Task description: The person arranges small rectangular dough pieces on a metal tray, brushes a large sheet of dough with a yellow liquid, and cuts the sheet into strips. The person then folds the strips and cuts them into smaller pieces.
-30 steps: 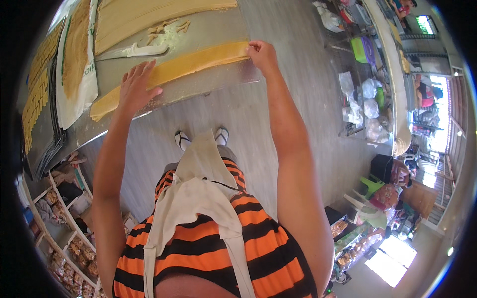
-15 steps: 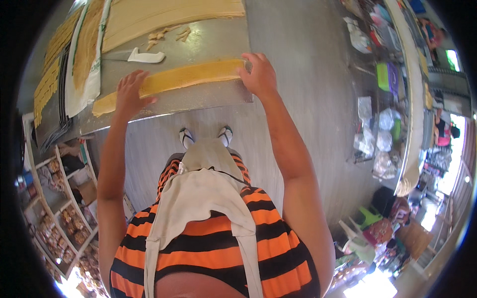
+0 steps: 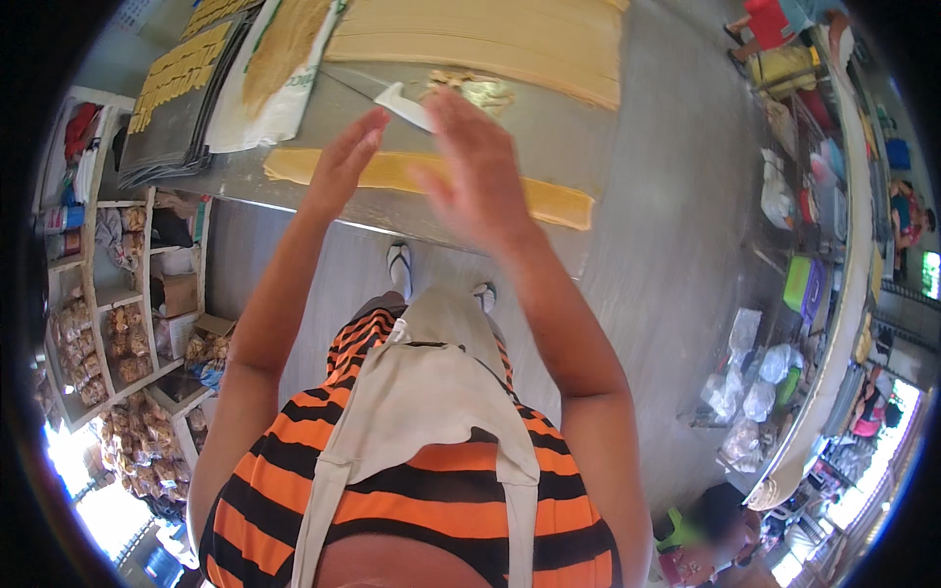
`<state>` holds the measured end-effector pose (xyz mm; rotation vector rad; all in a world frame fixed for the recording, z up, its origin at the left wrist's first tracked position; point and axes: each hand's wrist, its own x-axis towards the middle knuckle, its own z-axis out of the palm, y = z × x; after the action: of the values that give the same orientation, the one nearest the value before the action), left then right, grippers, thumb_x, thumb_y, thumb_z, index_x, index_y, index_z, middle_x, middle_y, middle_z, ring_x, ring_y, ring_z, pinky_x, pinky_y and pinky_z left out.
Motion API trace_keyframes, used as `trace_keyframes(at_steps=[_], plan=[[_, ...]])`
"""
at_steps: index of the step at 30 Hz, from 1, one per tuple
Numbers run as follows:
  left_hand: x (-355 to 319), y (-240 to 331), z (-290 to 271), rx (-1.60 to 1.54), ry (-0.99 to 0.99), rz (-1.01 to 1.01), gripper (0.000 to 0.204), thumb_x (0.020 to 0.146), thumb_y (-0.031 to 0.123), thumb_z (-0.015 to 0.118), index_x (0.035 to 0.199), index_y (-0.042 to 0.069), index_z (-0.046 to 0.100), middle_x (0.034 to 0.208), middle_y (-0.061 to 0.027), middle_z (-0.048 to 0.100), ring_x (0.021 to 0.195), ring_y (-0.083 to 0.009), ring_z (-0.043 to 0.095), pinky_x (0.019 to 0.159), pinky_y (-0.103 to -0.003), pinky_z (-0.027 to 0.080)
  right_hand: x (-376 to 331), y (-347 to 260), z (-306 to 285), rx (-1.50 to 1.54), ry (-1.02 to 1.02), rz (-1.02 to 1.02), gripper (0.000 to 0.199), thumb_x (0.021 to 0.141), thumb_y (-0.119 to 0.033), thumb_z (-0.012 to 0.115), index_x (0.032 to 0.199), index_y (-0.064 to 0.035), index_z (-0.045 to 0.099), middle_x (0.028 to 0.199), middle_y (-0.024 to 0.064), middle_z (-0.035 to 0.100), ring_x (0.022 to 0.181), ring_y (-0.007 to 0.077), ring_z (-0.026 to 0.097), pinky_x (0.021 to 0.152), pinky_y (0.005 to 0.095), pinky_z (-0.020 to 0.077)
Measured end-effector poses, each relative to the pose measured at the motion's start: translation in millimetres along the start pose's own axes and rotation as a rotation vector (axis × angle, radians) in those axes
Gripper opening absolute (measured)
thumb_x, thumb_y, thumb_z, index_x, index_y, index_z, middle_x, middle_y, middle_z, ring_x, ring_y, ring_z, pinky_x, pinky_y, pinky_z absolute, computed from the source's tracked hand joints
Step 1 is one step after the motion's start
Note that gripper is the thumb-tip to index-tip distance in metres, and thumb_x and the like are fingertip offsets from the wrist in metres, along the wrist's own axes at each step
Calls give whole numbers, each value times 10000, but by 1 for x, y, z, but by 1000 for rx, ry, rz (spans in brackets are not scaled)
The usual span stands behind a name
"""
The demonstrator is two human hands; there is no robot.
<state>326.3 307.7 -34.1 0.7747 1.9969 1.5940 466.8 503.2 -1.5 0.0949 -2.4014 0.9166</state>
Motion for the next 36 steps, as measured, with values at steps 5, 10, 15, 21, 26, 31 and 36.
trace_keyframes(at_steps=[5,10,15,21,26,31,36], plan=[[-10,7,-65,-33,-16,104,663,882,286,738,1467,116,475,1449,-116,530,1334,-265,491,1119,-402,364,72,-29,79,-312,-61,-71,744,850,-300,741,1502,-118,432,1521,163,456,1411,347,417,1138,547,297],[-21,-10,-137,804,-159,231,875,702,243,845,1483,158,459,1480,-84,505,1383,-299,439,1150,-441,345,67,-22,107,-353,-528,137,763,810,-358,757,1484,-168,453,1489,124,483,1383,310,450,1114,537,308],[2,-51,-153,1020,-401,241,804,668,231,847,1403,150,533,1365,-69,576,1288,-288,516,1077,-462,408,50,-27,160,-401,-673,151,749,758,-303,778,1433,-144,494,1300,82,621,1228,259,564,1008,480,384],[9,-66,-159,890,-388,303,593,711,212,781,1270,134,601,1216,-31,640,1151,-254,593,961,-442,453,55,-30,155,-369,-662,210,688,765,-277,775,1394,-131,536,1231,79,653,1144,261,607,1002,458,370],[9,-54,-166,841,-327,342,710,693,277,827,1342,149,571,1285,-68,613,1218,-282,553,1022,-455,420,68,-16,150,-316,-433,264,600,788,-237,768,1348,-146,573,1273,89,635,1194,266,585,998,467,404],[10,-51,-173,835,-315,304,769,680,286,849,1377,157,551,1325,-75,599,1264,-287,527,1047,-457,399,97,23,167,-626,-344,341,543,795,-229,753,1311,-165,595,1232,115,632,1154,325,595,936,482,464],[11,-56,-165,934,-464,283,742,706,246,830,1384,151,544,1322,-70,608,1250,-290,544,1034,-466,406,113,50,181,-564,-398,417,468,773,-141,675,1238,-145,619,1060,173,651,1030,378,629,853,516,507]])
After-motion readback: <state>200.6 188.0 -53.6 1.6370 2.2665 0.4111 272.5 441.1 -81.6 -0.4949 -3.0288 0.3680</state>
